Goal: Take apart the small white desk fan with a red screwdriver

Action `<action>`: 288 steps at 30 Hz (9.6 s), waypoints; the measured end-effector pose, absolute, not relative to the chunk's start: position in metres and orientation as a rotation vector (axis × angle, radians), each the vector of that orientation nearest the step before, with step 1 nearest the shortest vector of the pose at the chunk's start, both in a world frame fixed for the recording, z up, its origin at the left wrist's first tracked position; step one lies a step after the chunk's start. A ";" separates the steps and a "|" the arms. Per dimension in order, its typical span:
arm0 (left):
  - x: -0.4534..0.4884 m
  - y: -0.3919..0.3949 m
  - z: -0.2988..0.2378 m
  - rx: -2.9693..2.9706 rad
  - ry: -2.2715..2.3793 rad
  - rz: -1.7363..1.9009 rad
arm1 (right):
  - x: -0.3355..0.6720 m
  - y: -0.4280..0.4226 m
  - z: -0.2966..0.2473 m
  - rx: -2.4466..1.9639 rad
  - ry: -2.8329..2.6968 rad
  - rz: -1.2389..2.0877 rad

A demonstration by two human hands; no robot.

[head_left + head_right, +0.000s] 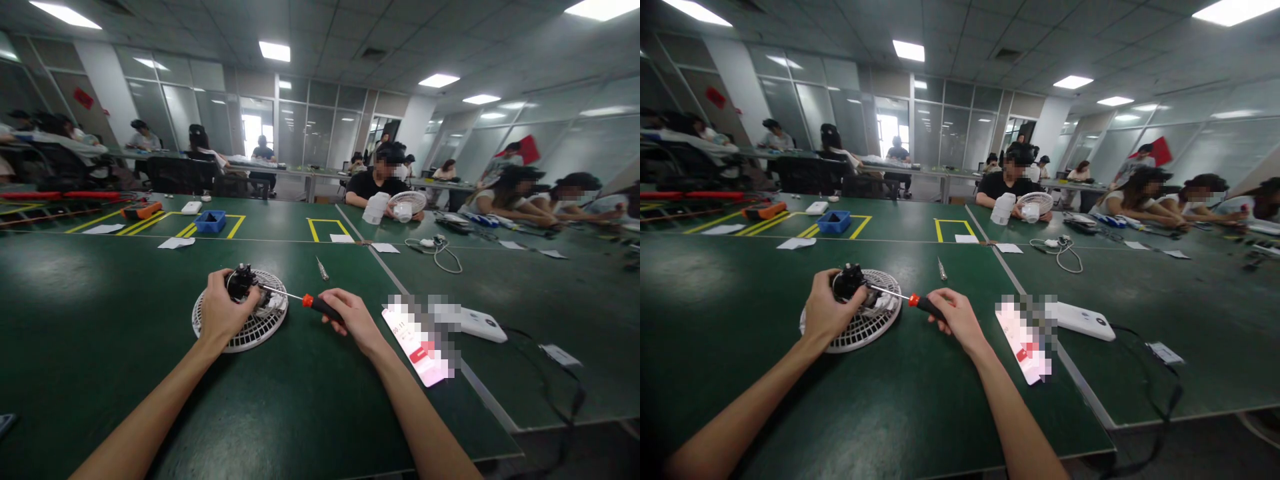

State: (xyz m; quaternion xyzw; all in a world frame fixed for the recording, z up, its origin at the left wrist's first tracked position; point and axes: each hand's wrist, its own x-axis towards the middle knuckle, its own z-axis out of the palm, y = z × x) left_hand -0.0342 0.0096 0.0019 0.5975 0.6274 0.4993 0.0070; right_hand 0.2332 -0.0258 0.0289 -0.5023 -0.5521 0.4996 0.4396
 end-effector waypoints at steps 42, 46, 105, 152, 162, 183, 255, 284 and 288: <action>-0.033 0.010 -0.001 1.878 1.866 1.600 | 0.252 -0.024 0.036 -1.089 -1.324 1.153; -0.035 0.012 -0.003 1.908 1.851 1.611 | 0.249 -0.027 0.039 -1.037 -1.357 1.081; -0.030 0.009 -0.004 1.864 1.803 1.611 | 0.252 -0.020 0.034 -1.092 -1.074 1.107; -0.030 0.009 -0.004 1.870 1.792 1.645 | 0.257 -0.014 0.027 -1.297 -1.201 1.059; -0.030 0.009 -0.003 1.859 1.794 1.628 | 0.253 -0.019 0.031 -1.132 -1.173 1.055; -0.030 0.011 -0.005 1.854 1.796 1.628 | 0.256 -0.013 0.024 -1.242 -1.262 0.950; -0.032 0.009 -0.006 1.927 1.775 1.624 | 0.253 -0.024 0.035 -1.081 -1.185 1.195; -0.031 0.009 -0.006 1.884 1.796 1.642 | 0.243 -0.026 0.030 -1.220 -1.310 1.251; -0.032 0.009 -0.006 1.878 1.802 1.627 | 0.243 -0.024 0.028 -1.264 -1.365 1.220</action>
